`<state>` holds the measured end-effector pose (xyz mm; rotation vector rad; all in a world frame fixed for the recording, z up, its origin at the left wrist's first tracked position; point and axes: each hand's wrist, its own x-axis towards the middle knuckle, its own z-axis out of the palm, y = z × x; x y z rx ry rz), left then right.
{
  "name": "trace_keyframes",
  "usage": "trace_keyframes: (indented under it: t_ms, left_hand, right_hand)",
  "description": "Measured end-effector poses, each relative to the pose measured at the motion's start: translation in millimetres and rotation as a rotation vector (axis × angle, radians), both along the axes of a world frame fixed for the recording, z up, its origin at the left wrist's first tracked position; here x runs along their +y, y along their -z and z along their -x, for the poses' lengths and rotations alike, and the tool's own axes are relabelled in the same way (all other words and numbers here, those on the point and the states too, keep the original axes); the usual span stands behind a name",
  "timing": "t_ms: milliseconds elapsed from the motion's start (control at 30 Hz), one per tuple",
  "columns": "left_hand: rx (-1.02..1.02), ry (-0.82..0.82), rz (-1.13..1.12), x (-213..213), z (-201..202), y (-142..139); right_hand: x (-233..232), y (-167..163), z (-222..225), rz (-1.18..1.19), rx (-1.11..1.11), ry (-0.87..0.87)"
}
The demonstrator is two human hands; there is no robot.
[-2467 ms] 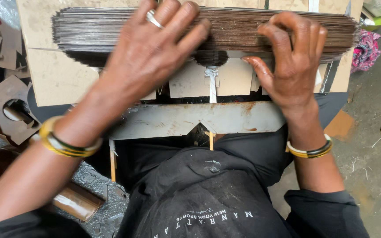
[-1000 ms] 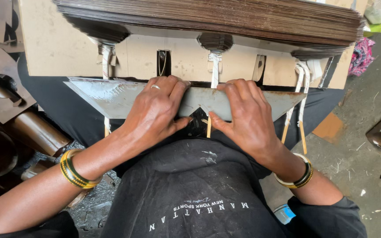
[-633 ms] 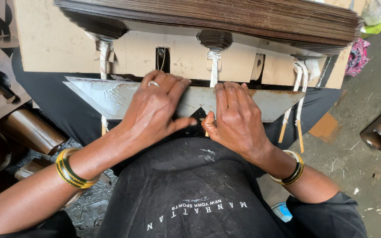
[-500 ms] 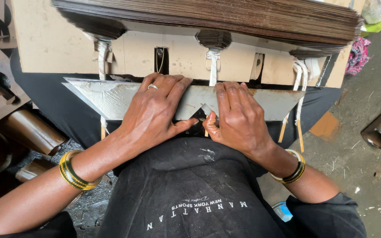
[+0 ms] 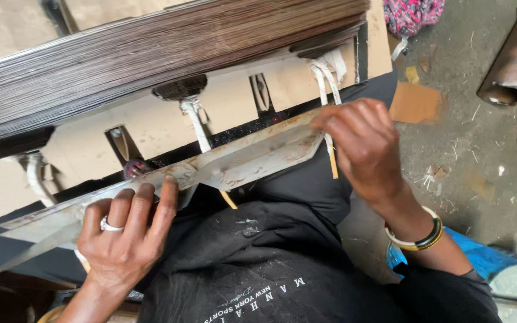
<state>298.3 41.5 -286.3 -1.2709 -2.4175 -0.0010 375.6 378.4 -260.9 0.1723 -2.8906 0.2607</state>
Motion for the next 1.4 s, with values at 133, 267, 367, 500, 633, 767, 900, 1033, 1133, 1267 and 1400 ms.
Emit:
trace_keyframes:
  t_ms: [133,267,367,500,633,767,900,1033,1133,1267,1400]
  left_hand:
    - [0.056,0.091,-0.142,37,16,-10]
    - [0.137,0.044,-0.127,64,37,-16]
    - [0.212,-0.009,-0.084,75,46,-25]
    - [0.196,-0.029,-0.123,87,54,-27]
    - [0.105,-0.072,-0.228,100,66,-6]
    - [0.043,-0.049,-0.235,92,63,-6]
    - [0.035,-0.039,-0.265,95,60,-13]
    - [-0.019,-0.014,-0.301,88,72,-16]
    - [-0.086,-0.003,-0.350,74,80,-12]
    - [-0.056,-0.027,-0.387,57,87,-5]
    - [-0.004,-0.008,-0.429,52,95,2]
  right_hand:
    - [42,-1,11,0.124,0.168,0.022]
    - [68,7,58,0.269,0.397,0.015]
    - [82,18,82,0.275,0.539,-0.039]
    - [88,33,78,0.238,0.546,0.031]
    - [95,31,72,0.145,0.506,0.045]
    - [110,14,68,0.158,0.370,0.007]
    - [115,17,67,0.262,0.389,-0.002]
    - [111,33,65,0.210,0.511,0.016]
    - [102,49,69,0.283,0.545,0.050]
    - [96,66,74,0.067,0.538,0.014]
    - [99,79,75,0.178,0.480,0.081]
